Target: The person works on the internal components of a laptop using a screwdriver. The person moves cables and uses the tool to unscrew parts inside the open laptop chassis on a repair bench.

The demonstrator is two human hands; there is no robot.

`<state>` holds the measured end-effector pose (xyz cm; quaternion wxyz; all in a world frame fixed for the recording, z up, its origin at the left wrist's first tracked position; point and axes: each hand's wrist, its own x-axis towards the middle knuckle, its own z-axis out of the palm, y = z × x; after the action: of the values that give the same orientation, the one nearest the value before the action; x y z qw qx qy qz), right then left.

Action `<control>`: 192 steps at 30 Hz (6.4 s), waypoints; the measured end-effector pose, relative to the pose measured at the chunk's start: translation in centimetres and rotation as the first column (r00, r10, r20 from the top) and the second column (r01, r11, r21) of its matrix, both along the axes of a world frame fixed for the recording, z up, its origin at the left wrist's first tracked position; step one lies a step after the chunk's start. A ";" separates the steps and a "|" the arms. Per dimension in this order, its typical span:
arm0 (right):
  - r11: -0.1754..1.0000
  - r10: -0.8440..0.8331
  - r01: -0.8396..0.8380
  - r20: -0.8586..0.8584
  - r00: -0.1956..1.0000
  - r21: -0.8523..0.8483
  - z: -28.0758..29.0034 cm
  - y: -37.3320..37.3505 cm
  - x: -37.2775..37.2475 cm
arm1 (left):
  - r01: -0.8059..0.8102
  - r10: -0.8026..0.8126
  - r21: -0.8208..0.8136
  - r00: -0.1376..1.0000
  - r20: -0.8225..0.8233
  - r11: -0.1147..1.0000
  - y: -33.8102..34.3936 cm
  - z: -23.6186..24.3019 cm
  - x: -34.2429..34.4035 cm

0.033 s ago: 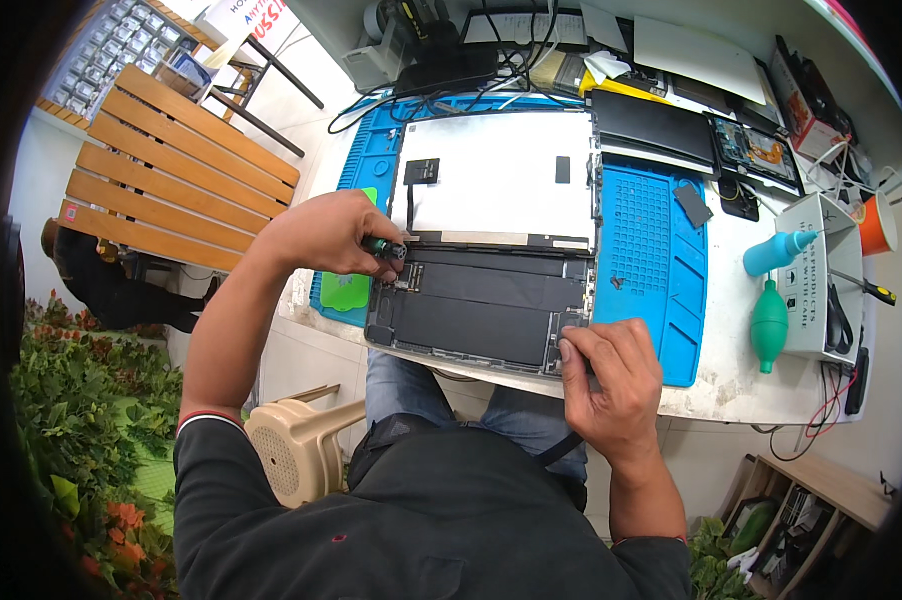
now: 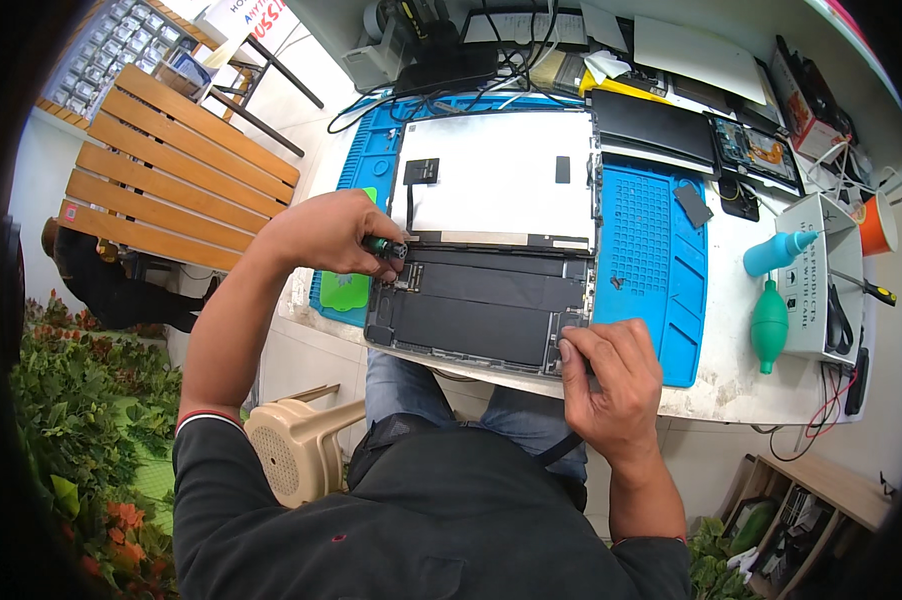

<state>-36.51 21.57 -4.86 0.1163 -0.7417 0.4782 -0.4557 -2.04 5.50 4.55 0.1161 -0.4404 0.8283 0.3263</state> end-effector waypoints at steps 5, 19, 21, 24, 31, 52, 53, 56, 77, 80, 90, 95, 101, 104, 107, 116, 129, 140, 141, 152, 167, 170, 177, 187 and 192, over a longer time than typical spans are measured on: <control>1.000 0.000 -0.001 0.002 1.000 0.003 -0.1 0.0 0.1 | 0.049 -0.049 0.030 0.999 -0.002 0.998 -0.7 -0.4 0.1; 1.000 -0.004 0.004 -0.006 1.000 0.008 -0.1 0.0 0.1 | -0.307 0.306 -0.107 0.952 -0.030 0.946 3.7 -1.0 -0.2; 1.000 -0.005 0.005 -0.009 1.000 0.003 -0.1 0.0 0.2 | -0.320 0.319 -0.058 0.947 -0.033 0.946 3.2 -0.9 -0.2; 1.000 -0.009 0.009 -0.009 1.000 0.006 -0.1 0.0 0.1 | -0.328 0.329 0.041 0.943 -0.046 0.944 2.1 -0.7 -0.1; 1.000 -0.011 0.012 -0.020 1.000 0.022 0.0 -0.1 0.2 | -0.279 0.286 0.108 0.956 -0.063 0.954 0.9 -1.2 0.6; 0.999 -0.017 0.019 -0.039 0.999 0.038 0.2 0.0 0.4 | -0.558 0.528 -0.062 0.811 -0.251 0.828 4.7 -1.1 1.7; 0.999 -0.016 0.017 -0.038 0.999 0.036 0.2 0.0 0.4 | -0.582 0.549 -0.105 0.803 -0.233 0.807 5.5 -1.2 1.2; 1.000 -0.004 0.005 -0.027 1.000 0.026 0.0 0.0 0.3 | -0.640 0.582 -0.131 0.752 -0.310 0.757 7.2 -2.7 0.2; 0.994 0.100 -0.105 0.139 0.985 0.031 -0.9 0.1 -1.3 | -0.740 0.790 -0.397 0.610 -0.055 0.544 8.2 -2.1 -5.2; 0.993 0.110 -0.116 0.150 0.983 0.034 -0.9 0.1 -1.4 | -0.622 0.752 -0.549 0.658 0.019 0.558 8.4 -2.1 -6.6; 0.990 0.124 -0.133 0.155 0.980 0.050 -0.9 0.2 -1.6 | -0.542 0.742 -0.576 0.645 0.183 0.612 7.9 -1.8 -8.2; 0.991 0.121 -0.129 0.150 0.981 0.044 -0.9 0.2 -1.6 | -0.453 0.707 -0.624 0.665 0.239 0.637 7.8 -2.3 -8.8; 0.991 0.121 -0.129 0.139 0.983 0.047 -0.9 0.1 -1.6 | -0.390 0.661 -0.657 0.716 0.225 0.645 7.6 -2.9 -7.9; 0.990 0.123 -0.132 0.145 0.982 0.055 -0.8 0.1 -1.4 | -0.410 0.652 -0.628 0.728 0.212 0.662 7.7 -2.5 -7.2; 0.990 0.111 -0.121 0.146 0.983 0.066 -0.8 0.2 -1.3 | -0.491 0.683 -0.583 0.713 0.158 0.648 7.7 -1.6 -6.5; 0.990 0.077 -0.090 0.121 0.990 0.105 -0.2 0.2 -1.0 | -0.584 0.462 -0.029 0.669 -0.582 0.811 8.2 -0.8 -0.3; 0.992 0.017 -0.024 0.063 0.998 0.121 0.2 0.0 -0.2 | -0.253 0.142 -0.159 0.853 -0.502 0.954 5.3 -2.0 0.9; 0.993 0.027 -0.034 0.069 0.997 0.112 0.2 0.0 -0.3 | -0.037 -0.061 -0.349 0.962 -0.267 0.936 6.0 -1.2 -0.7; 0.993 0.028 -0.036 0.071 0.997 0.111 0.2 -0.1 -0.3 | -0.004 -0.087 -0.351 0.966 -0.243 0.936 6.2 -0.9 -0.9; 0.994 0.044 -0.050 0.068 0.997 0.100 0.1 -0.2 -0.4 | 0.048 -0.083 -0.235 0.987 -0.140 0.971 3.0 -0.3 -2.1; 0.992 0.029 -0.036 0.058 0.998 0.125 0.2 -0.2 -0.3 | 0.058 -0.084 -0.179 0.986 -0.143 0.982 2.0 -0.1 -2.8; 0.990 0.022 -0.029 0.055 0.998 0.136 0.2 -0.1 -0.2 | 0.056 -0.082 -0.192 0.988 -0.130 0.980 2.0 -0.4 -2.9; 0.986 -0.003 -0.004 0.042 0.999 0.169 -0.2 0.0 0.0 | 0.046 -0.070 -0.178 0.988 -0.136 0.983 2.1 -0.5 -2.5; 0.983 -0.002 -0.005 0.041 0.999 0.181 0.1 0.0 0.3 | -0.098 0.039 -0.150 0.933 -0.358 0.984 2.5 -1.2 -0.3; 0.988 0.038 -0.037 -0.004 0.999 0.151 0.7 -0.2 0.1 | -0.274 0.141 -0.072 0.684 -0.716 0.959 3.4 -1.6 3.3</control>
<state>-36.41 21.40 -4.11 0.1791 -0.7412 0.4976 -0.4134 1.24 8.92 2.92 -0.2847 -0.3822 0.7792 0.4071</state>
